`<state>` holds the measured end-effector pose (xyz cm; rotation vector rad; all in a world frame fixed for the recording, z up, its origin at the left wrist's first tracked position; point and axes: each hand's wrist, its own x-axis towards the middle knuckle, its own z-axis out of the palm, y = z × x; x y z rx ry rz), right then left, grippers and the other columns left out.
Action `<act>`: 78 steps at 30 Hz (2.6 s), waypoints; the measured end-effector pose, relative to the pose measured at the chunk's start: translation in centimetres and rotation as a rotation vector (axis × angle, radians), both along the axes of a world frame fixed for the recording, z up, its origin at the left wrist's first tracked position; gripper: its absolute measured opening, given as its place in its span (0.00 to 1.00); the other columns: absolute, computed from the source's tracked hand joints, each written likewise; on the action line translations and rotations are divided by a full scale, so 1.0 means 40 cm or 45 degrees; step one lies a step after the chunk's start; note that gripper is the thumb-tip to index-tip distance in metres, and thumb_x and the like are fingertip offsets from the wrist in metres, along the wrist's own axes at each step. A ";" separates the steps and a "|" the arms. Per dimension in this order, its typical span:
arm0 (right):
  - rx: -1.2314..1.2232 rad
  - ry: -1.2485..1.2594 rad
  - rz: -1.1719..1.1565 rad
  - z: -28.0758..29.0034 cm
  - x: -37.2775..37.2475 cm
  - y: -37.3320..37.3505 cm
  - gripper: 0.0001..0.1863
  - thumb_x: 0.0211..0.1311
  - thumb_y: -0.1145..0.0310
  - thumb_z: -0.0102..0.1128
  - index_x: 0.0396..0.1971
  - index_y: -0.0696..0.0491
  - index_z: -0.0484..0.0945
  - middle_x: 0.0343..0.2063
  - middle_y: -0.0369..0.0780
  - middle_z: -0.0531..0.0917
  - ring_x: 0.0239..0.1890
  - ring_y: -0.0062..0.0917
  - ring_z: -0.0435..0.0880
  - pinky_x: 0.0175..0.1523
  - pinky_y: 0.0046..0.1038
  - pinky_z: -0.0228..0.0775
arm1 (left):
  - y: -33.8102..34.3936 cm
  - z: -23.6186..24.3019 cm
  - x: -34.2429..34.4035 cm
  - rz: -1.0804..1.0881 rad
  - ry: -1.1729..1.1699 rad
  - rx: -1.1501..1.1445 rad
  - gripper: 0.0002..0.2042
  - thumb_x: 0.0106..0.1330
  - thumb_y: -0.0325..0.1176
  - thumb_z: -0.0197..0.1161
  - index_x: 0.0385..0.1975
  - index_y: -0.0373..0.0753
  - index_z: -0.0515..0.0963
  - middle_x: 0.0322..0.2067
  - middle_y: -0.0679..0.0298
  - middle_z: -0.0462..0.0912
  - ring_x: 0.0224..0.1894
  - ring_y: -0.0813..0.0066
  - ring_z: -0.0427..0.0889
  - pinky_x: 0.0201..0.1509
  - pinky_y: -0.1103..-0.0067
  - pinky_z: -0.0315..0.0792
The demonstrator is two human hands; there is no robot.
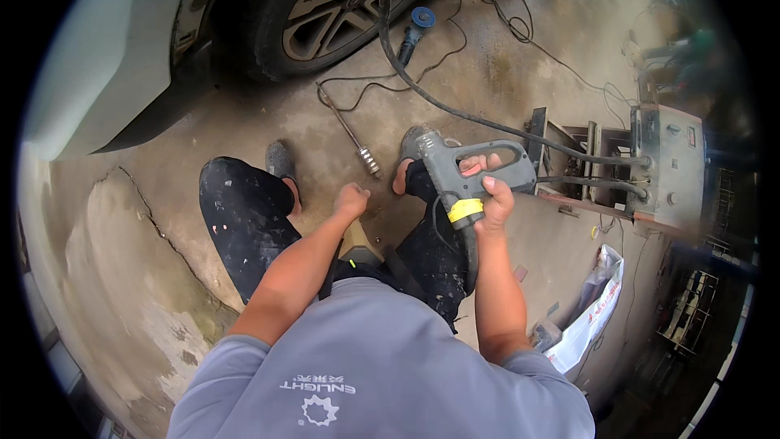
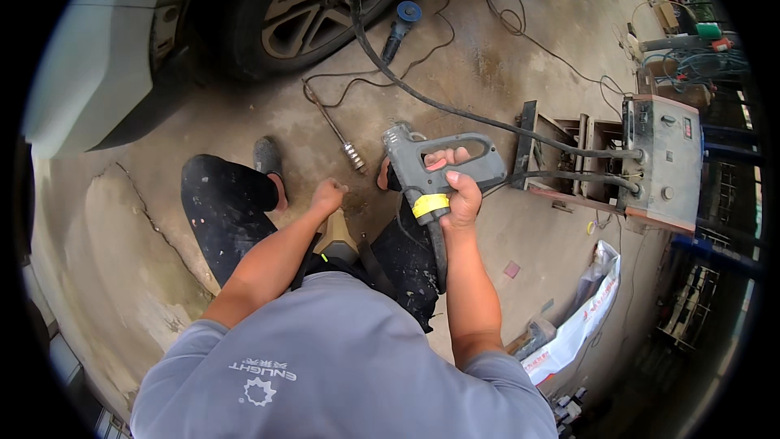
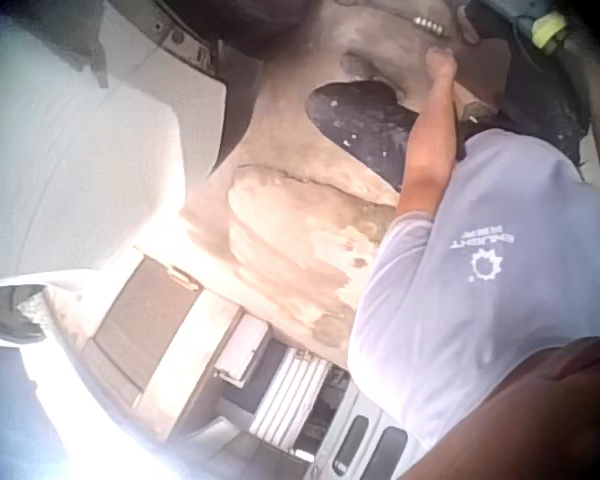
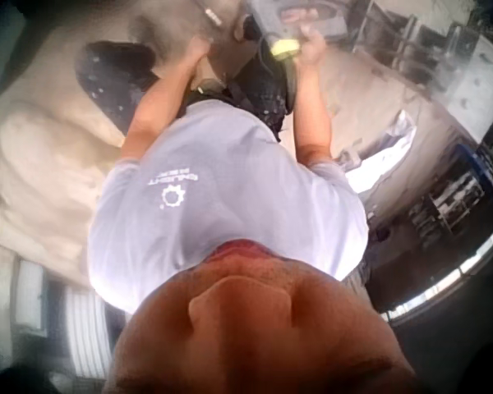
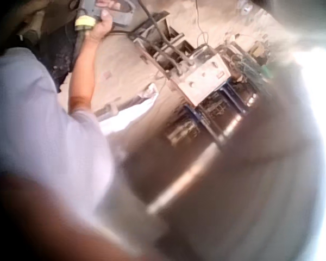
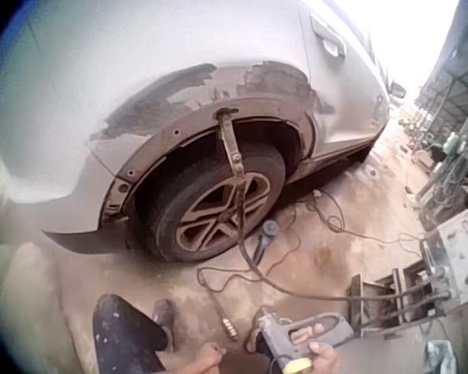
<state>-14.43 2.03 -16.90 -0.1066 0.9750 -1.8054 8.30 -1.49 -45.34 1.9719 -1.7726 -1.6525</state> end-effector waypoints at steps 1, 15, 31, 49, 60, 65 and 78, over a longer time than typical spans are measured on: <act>0.017 0.011 0.047 -0.001 0.002 -0.014 0.13 0.48 0.75 0.60 0.35 0.50 0.72 0.33 0.36 0.71 0.43 0.31 0.73 0.59 0.37 0.68 | 0.000 -0.084 0.004 0.085 0.008 0.126 0.19 0.67 0.47 0.66 0.34 0.32 0.83 0.35 0.46 0.87 0.41 0.49 0.87 0.47 0.60 0.78; 0.070 1.096 0.502 -0.130 -0.067 0.017 0.28 0.50 0.80 0.68 0.54 0.57 0.72 0.41 0.48 0.82 0.40 0.35 0.86 0.45 0.32 0.80 | -0.283 -0.407 -0.331 0.502 -0.427 0.283 0.33 0.62 0.49 0.73 0.53 0.25 0.72 0.53 0.36 0.80 0.57 0.41 0.80 0.61 0.57 0.74; -0.085 0.790 0.556 -0.070 -0.062 0.052 0.26 0.45 0.82 0.61 0.49 0.55 0.71 0.40 0.42 0.80 0.47 0.30 0.79 0.58 0.39 0.71 | -0.220 -0.050 -0.113 0.791 0.325 0.397 0.17 0.57 0.37 0.69 0.41 0.33 0.80 0.37 0.53 0.85 0.37 0.64 0.86 0.40 0.67 0.80; -0.659 -0.078 0.416 0.335 0.151 0.415 0.34 0.43 0.76 0.60 0.58 0.55 0.74 0.48 0.45 0.82 0.49 0.37 0.83 0.57 0.36 0.75 | 0.057 0.959 0.147 0.732 1.960 0.314 0.28 0.78 0.62 0.40 0.39 0.40 0.70 0.34 0.53 0.79 0.34 0.53 0.85 0.37 0.58 0.82; -0.744 -0.113 0.360 0.364 0.256 0.420 0.34 0.41 0.79 0.60 0.57 0.58 0.73 0.48 0.43 0.80 0.48 0.35 0.81 0.52 0.35 0.76 | -0.059 1.077 0.205 0.783 2.023 0.213 0.26 0.80 0.60 0.39 0.31 0.43 0.65 0.28 0.57 0.76 0.27 0.57 0.82 0.30 0.59 0.81; -0.772 -0.085 0.346 0.377 0.277 0.411 0.30 0.40 0.79 0.61 0.51 0.57 0.72 0.44 0.42 0.78 0.47 0.35 0.80 0.50 0.35 0.75 | -0.072 1.077 0.220 0.737 2.116 0.248 0.25 0.79 0.60 0.42 0.32 0.42 0.66 0.29 0.55 0.78 0.28 0.57 0.84 0.32 0.61 0.82; -0.721 -0.006 0.373 0.349 0.266 0.428 0.35 0.42 0.77 0.61 0.58 0.54 0.72 0.45 0.40 0.77 0.46 0.34 0.78 0.50 0.33 0.76 | -0.069 1.087 0.213 0.798 2.042 0.270 0.25 0.79 0.60 0.41 0.31 0.43 0.66 0.28 0.58 0.76 0.26 0.58 0.81 0.29 0.59 0.81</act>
